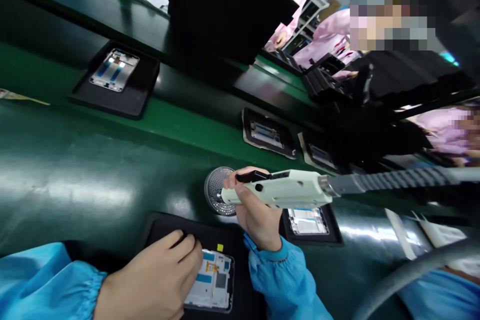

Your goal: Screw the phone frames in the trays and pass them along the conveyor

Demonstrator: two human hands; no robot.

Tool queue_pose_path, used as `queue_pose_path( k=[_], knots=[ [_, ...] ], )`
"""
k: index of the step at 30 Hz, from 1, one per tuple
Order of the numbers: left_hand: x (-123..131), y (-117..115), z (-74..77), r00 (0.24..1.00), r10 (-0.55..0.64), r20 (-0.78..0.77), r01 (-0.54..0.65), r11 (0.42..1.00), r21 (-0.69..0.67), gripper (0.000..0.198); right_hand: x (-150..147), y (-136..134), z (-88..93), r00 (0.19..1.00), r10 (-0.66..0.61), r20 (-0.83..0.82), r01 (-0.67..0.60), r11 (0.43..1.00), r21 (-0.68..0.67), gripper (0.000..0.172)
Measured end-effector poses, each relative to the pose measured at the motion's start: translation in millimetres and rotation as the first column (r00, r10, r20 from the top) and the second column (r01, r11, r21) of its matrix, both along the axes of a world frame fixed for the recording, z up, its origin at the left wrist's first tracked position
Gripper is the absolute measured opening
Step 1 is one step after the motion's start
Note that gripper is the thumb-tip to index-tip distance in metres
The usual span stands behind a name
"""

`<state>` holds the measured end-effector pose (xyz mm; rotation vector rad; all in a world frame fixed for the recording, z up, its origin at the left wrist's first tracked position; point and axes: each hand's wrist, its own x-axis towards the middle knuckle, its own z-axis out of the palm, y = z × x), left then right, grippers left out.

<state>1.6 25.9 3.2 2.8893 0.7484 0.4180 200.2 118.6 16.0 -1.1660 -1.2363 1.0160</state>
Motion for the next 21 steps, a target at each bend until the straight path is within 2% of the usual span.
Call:
queue_pose_path(
  k=[8, 15, 18, 21],
  knots=[
    [-1, 6, -2.3, 0.999, -0.025, 0.046, 0.025, 1.000, -0.009, 0.051, -1, 0, -2.3, 0.999, 0.006, 0.041, -0.006, 1.000, -0.006, 0.020],
    [1, 6, -11.3, 0.998, -0.001, 0.064, 0.003, 1.000, -0.030, 0.051, -7, 0, -0.1, 0.999, 0.044, 0.006, -0.044, 0.999, -0.009, 0.015],
    [1, 5, -14.6, 0.997, 0.020, 0.074, -0.018, 0.999, -0.028, 0.052, -7, -1, 8.8, 0.998, 0.035, -0.047, -0.035, 0.999, -0.006, 0.016],
    [1, 3, -16.1, 0.995, 0.042, 0.086, -0.040, 0.999, -0.023, 0.054, -3, -10, 27.1, 0.992, 0.028, -0.121, -0.021, 0.998, 0.059, 0.019]
  ],
)
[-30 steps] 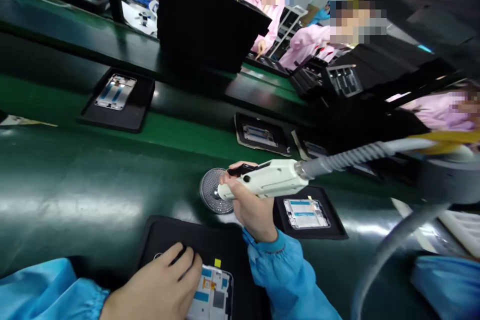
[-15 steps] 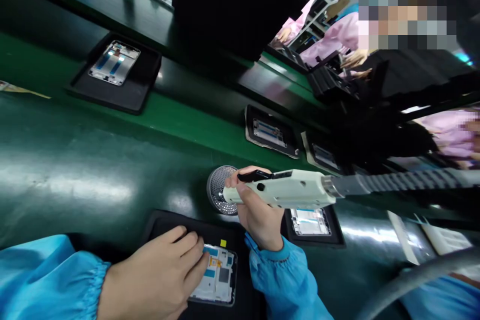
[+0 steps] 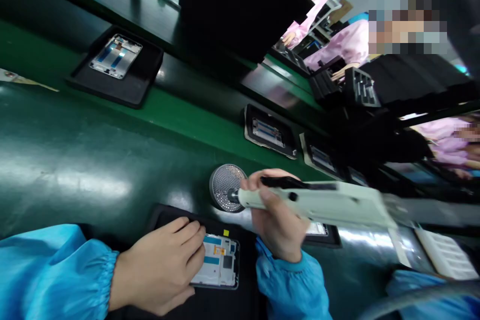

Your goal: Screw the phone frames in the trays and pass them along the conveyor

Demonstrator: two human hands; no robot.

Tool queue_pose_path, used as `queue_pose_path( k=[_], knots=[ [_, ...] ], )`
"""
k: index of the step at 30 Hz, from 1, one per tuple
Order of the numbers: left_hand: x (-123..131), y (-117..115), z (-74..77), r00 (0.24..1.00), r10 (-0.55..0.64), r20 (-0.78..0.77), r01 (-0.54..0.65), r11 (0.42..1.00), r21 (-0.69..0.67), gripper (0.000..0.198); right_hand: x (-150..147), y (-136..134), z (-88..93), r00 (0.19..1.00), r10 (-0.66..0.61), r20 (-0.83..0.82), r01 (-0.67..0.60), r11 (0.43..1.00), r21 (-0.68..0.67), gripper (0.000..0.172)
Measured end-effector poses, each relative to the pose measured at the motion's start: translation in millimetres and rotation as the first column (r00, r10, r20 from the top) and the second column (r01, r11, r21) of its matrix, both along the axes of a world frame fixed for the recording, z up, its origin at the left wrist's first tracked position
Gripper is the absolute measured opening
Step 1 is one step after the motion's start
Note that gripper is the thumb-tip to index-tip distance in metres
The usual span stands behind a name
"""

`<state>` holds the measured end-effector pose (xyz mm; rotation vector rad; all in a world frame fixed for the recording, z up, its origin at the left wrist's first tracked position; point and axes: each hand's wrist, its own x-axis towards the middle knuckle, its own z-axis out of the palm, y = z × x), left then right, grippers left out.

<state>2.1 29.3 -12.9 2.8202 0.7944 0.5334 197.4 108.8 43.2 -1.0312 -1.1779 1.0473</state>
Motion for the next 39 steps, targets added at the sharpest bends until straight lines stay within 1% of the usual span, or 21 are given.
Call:
queue_pose_path(
  k=[3, 5, 9, 11, 16, 24, 32, 39],
  knots=[
    [0, -1, 0.1, 1.000, -0.004, 0.004, 0.004, 1.000, -0.003, 0.053, 5, -20, 16.0, 0.999, -0.008, -0.035, 0.010, 0.997, 0.072, 0.019],
    [0, 0, 0.2, 1.000, -0.015, 0.004, 0.015, 1.000, -0.012, 0.053, 6, -37, 19.2, 0.999, 0.041, 0.005, -0.042, 0.997, 0.062, 0.019],
    [0, 1, -0.3, 1.000, -0.026, 0.005, 0.026, 0.999, -0.027, 0.052, 5, -62, 11.1, 0.970, 0.215, 0.117, -0.214, 0.977, -0.022, 0.022],
    [1, 1, -0.4, 1.000, -0.025, 0.007, 0.025, 0.999, -0.028, 0.052, 3, -67, 6.7, 0.960, 0.242, 0.142, -0.240, 0.970, -0.034, 0.023],
    [1, 1, 0.6, 0.999, -0.032, 0.013, 0.033, 0.999, -0.035, 0.053, -1, -65, 4.1, 0.963, 0.226, 0.149, -0.222, 0.974, -0.041, 0.023],
    [1, 1, 0.4, 0.999, -0.044, 0.018, 0.045, 0.999, -0.027, 0.049, -3, -64, 0.0, 0.964, 0.229, 0.133, -0.222, 0.973, -0.063, 0.024],
    [2, 1, 1.8, 0.999, -0.054, 0.002, 0.054, 0.997, -0.049, 0.046, -2, -64, 2.5, 0.964, 0.233, 0.126, -0.227, 0.972, -0.065, 0.023],
    [3, 1, 1.7, 0.998, -0.042, 0.038, 0.044, 0.998, -0.047, 0.046, -7, -64, 4.0, 0.966, 0.205, 0.159, -0.195, 0.978, -0.074, 0.021]
  ],
)
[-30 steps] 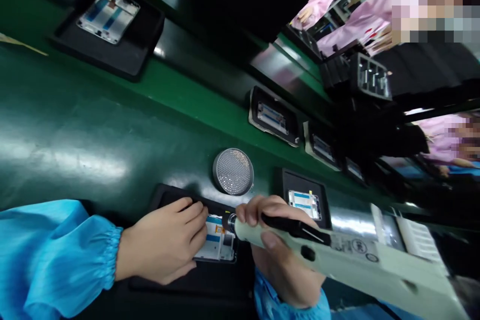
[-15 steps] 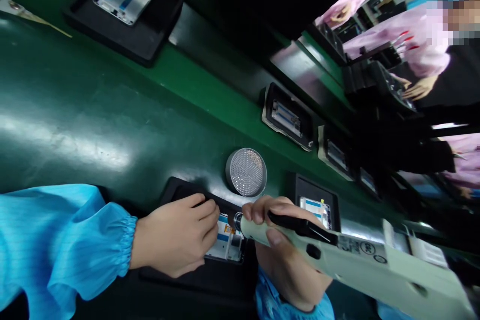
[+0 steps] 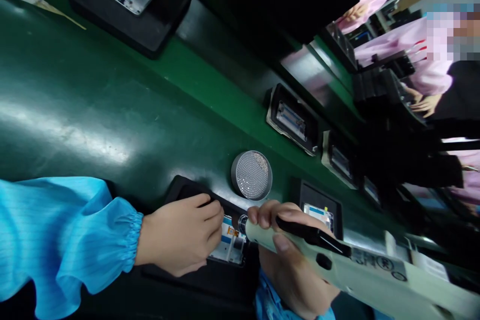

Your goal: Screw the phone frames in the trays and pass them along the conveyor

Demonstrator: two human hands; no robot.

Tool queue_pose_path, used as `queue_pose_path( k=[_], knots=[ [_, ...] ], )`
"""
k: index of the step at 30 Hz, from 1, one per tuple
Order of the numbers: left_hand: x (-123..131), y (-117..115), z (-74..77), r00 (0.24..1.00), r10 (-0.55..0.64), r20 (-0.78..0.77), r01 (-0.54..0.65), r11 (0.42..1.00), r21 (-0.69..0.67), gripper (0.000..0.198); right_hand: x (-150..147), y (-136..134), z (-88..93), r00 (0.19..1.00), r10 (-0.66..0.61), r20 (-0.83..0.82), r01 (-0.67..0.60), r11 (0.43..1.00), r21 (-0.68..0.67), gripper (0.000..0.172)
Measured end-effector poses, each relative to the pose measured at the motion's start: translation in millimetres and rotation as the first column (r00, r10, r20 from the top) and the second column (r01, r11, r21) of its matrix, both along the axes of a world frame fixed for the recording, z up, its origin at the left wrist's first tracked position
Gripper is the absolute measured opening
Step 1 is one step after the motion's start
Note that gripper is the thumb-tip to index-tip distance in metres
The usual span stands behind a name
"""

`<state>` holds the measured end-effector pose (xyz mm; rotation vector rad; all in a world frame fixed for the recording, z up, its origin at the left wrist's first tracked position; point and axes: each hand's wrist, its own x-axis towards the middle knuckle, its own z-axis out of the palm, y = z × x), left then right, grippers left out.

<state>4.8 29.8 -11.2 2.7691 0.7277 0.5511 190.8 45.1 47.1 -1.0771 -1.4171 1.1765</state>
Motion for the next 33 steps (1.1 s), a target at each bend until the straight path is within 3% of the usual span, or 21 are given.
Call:
queue_pose_path(
  k=[16, 28, 33],
  knots=[
    [3.7, -1.2, -0.3, 1.000, 0.010, -0.026, -0.010, 1.000, 0.008, 0.038, -2.0, 0.2, 2.0, 0.999, -0.034, -0.002, 0.034, 0.999, -0.023, 0.012],
    [3.5, -1.2, 0.2, 1.000, 0.011, -0.015, -0.010, 1.000, 0.011, 0.036, -0.9, 1.7, 0.4, 1.000, -0.004, -0.030, 0.004, 1.000, -0.002, 0.022],
    [4.3, -1.2, 0.7, 1.000, 0.012, 0.003, -0.012, 1.000, 0.007, 0.034, -0.7, -2.5, 4.1, 0.999, 0.008, 0.031, -0.009, 1.000, 0.017, 0.032]
  ],
)
